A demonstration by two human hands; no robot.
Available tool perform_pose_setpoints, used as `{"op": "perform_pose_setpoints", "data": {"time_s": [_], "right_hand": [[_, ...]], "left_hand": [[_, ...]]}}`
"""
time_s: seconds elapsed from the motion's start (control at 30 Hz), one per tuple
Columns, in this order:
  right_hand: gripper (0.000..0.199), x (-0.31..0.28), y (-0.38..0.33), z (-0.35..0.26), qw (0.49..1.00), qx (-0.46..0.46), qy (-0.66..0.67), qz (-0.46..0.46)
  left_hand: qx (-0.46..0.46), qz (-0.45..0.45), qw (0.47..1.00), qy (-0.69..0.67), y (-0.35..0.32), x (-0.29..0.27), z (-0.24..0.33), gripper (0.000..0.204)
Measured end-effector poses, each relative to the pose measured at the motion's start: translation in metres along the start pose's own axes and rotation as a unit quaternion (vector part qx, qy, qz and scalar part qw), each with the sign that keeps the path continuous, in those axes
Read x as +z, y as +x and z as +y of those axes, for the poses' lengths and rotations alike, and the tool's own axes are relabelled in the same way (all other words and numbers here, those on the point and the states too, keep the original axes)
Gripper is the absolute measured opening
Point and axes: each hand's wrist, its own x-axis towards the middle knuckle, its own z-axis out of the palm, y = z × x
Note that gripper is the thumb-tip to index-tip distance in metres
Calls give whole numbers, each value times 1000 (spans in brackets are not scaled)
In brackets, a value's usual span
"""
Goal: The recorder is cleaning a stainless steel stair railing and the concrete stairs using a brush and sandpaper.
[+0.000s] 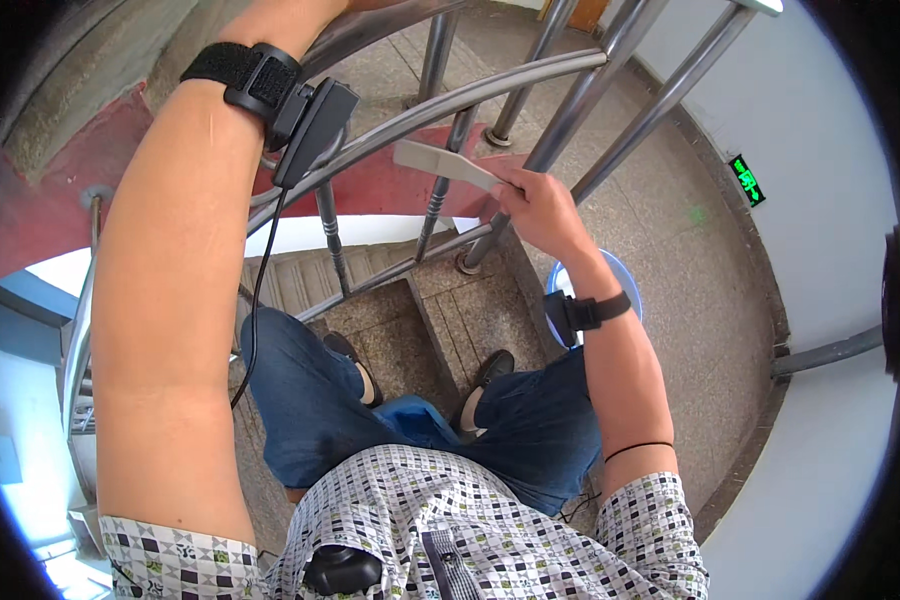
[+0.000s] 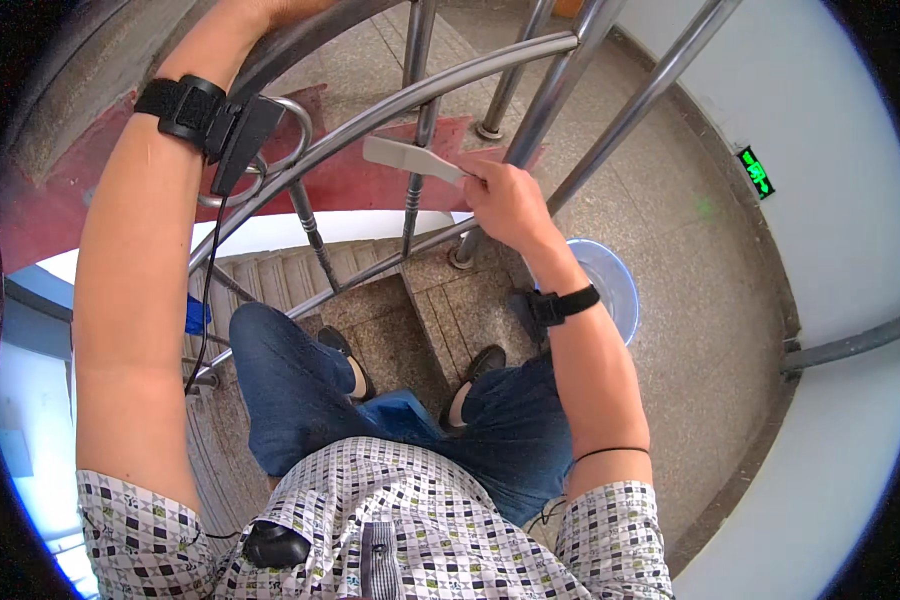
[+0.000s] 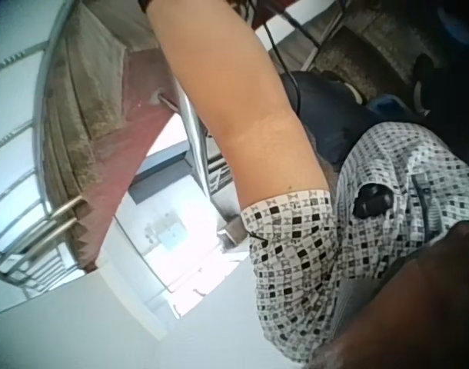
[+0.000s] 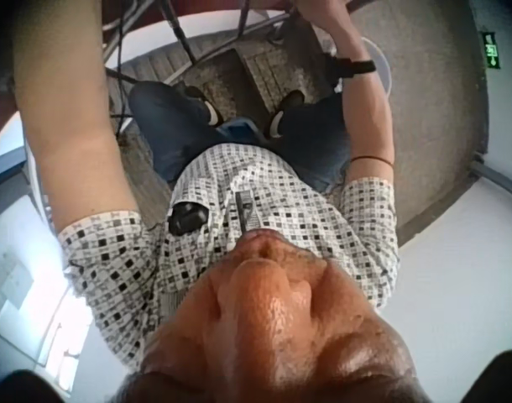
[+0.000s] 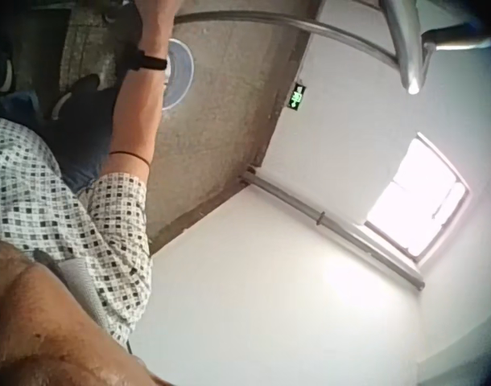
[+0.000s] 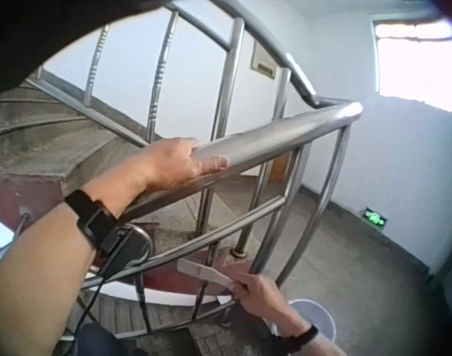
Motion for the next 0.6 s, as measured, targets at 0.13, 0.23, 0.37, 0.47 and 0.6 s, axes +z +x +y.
{"op": "perform_pose_setpoints", "data": {"time_s": [0.13, 0.23, 0.37, 0.47, 0.6], "right_hand": [[27, -20, -17, 11, 999, 34, 15, -5], [27, -30, -25, 20, 999, 38, 22, 0], [26, -35, -23, 22, 998, 54, 25, -15], [25, -23, -8, 16, 998, 49, 37, -29], [25, -6, 10, 16, 1000, -11, 15, -24]], "left_hand": [[-126, 105, 962, 219, 27, 17, -22, 100], [-122, 104, 964, 213, 26, 15, -25, 100], [-144, 104, 966, 189, 23, 19, -15, 101], [-127, 95, 965, 211, 23, 13, -23, 101], [-130, 105, 964, 206, 25, 17, -18, 101]]}}
